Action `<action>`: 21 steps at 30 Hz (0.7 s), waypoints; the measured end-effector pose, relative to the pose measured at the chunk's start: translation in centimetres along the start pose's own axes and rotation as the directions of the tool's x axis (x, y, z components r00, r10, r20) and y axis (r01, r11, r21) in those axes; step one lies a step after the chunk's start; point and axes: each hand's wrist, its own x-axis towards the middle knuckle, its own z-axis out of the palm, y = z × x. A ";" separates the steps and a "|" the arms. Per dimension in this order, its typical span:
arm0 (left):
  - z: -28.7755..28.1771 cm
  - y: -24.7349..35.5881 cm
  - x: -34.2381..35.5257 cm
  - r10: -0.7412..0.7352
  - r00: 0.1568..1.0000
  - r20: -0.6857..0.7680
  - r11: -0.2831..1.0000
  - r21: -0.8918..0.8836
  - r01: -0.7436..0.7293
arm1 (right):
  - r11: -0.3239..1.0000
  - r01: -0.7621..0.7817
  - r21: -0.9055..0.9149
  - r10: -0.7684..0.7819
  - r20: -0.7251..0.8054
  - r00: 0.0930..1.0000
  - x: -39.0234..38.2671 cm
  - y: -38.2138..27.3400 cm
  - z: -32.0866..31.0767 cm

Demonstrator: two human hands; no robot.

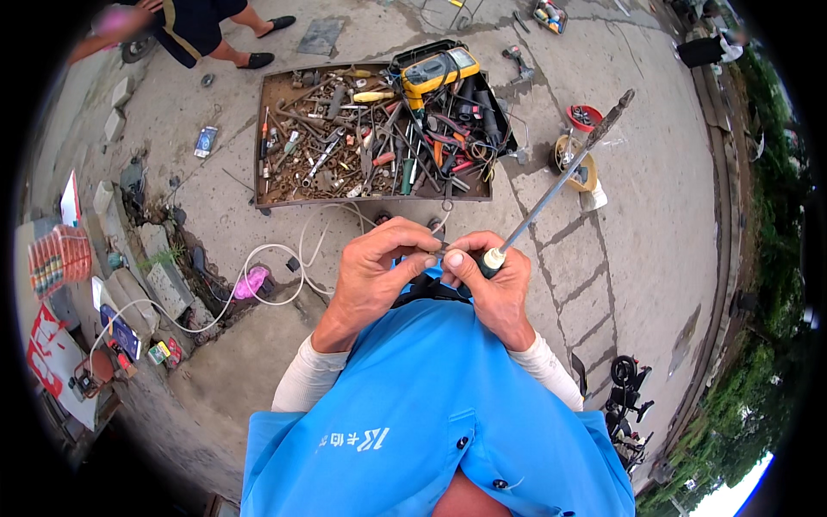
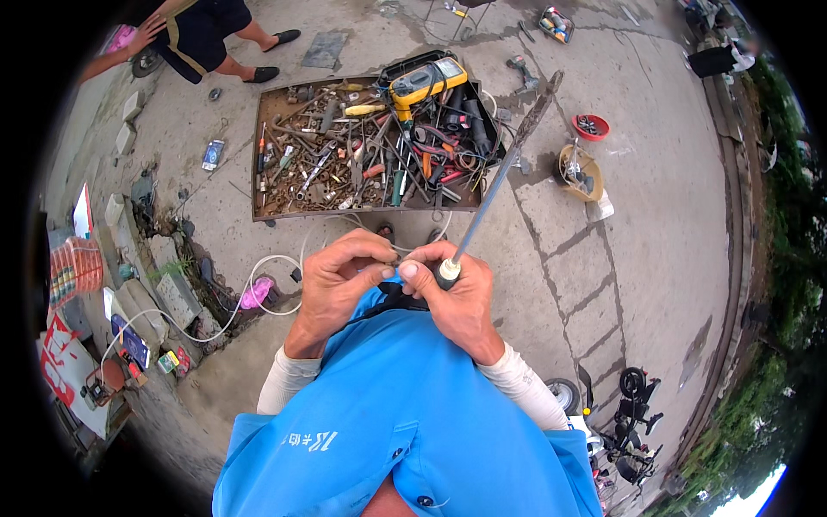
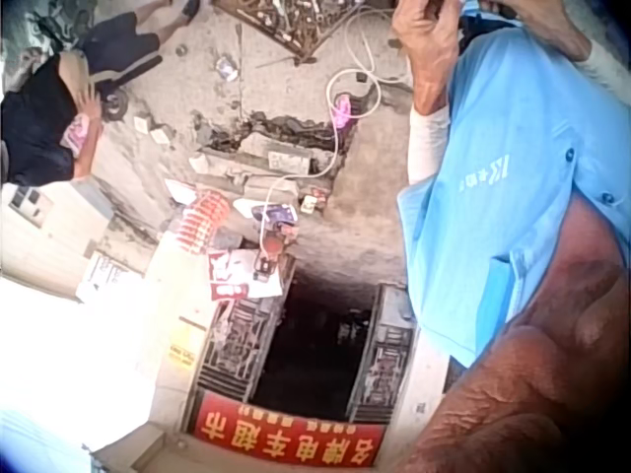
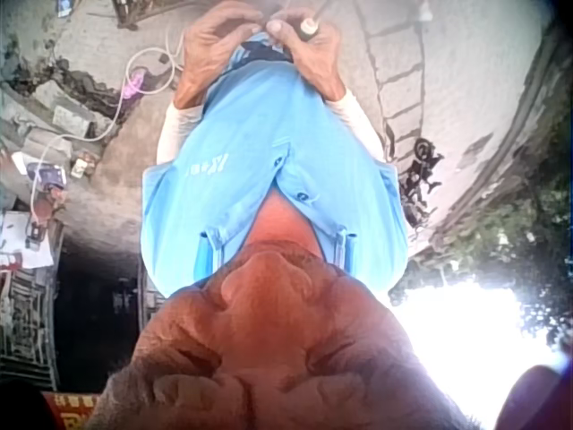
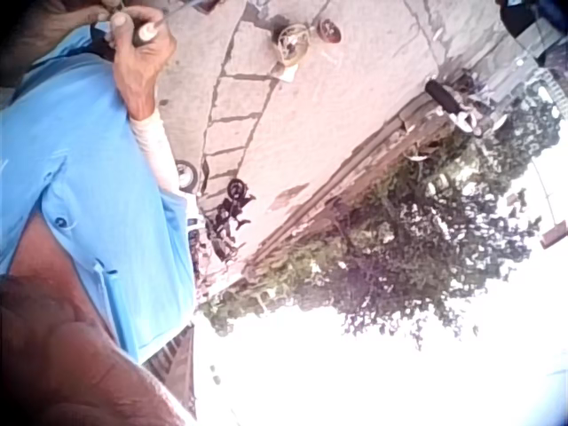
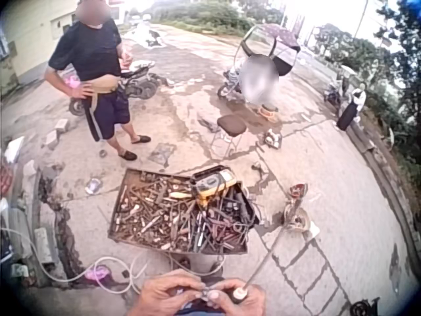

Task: The person selects a screwdriver from a tray of tools and uses it to remove screws from a scooter's footrest cover. They remove the cover, then reattach it by screwing the screws back in.

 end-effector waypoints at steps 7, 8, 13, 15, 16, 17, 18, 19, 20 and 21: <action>0.5 -0.5 0.1 0.069 0.998 -0.011 0.998 0.006 -0.069 | 1.000 -0.020 -0.010 0.020 0.000 1.000 0.4 -0.1 -0.1; 0.6 -0.5 0.1 0.068 0.998 -0.010 0.998 0.005 -0.068 | 1.000 -0.020 -0.010 0.020 -0.001 1.000 0.5 0.0 -0.1; 1.7 -0.1 0.5 0.079 0.994 -0.070 0.995 -0.060 -0.083 | 0.998 -0.055 0.043 0.056 -0.029 0.998 0.9 0.2 -0.1; 1.7 -0.2 0.4 0.079 0.995 -0.058 0.995 -0.057 -0.082 | 0.997 -0.048 0.064 0.051 -0.034 0.998 1.0 0.3 -0.1; 1.6 -0.4 0.4 0.078 0.996 -0.050 0.995 -0.054 -0.080 | 0.995 -0.044 0.085 0.047 -0.035 0.998 1.0 0.3 -0.1; 1.6 -0.6 0.4 0.078 0.996 -0.048 0.995 -0.052 -0.081 | 0.995 -0.042 0.087 0.045 -0.036 0.998 1.0 0.2 -0.1; 1.5 -1.0 0.5 0.155 0.987 -0.049 0.987 0.047 -0.153 | 0.993 -0.071 0.094 0.073 -0.022 0.997 1.0 0.1 -0.1; 1.4 -1.2 0.5 0.231 0.972 -0.042 0.964 0.146 -0.223 | 0.990 -0.100 0.100 0.101 -0.007 0.995 1.1 0.1 -0.1; 1.4 -1.4 0.5 0.231 0.972 -0.041 0.964 0.147 -0.223 | 0.990 -0.100 0.101 0.101 -0.007 0.995 1.1 0.1 -0.1; 1.5 -1.5 0.6 0.265 0.963 -0.043 0.953 0.161 -0.255 | 0.991 -0.096 0.092 0.096 0.003 0.995 1.2 0.2 -0.1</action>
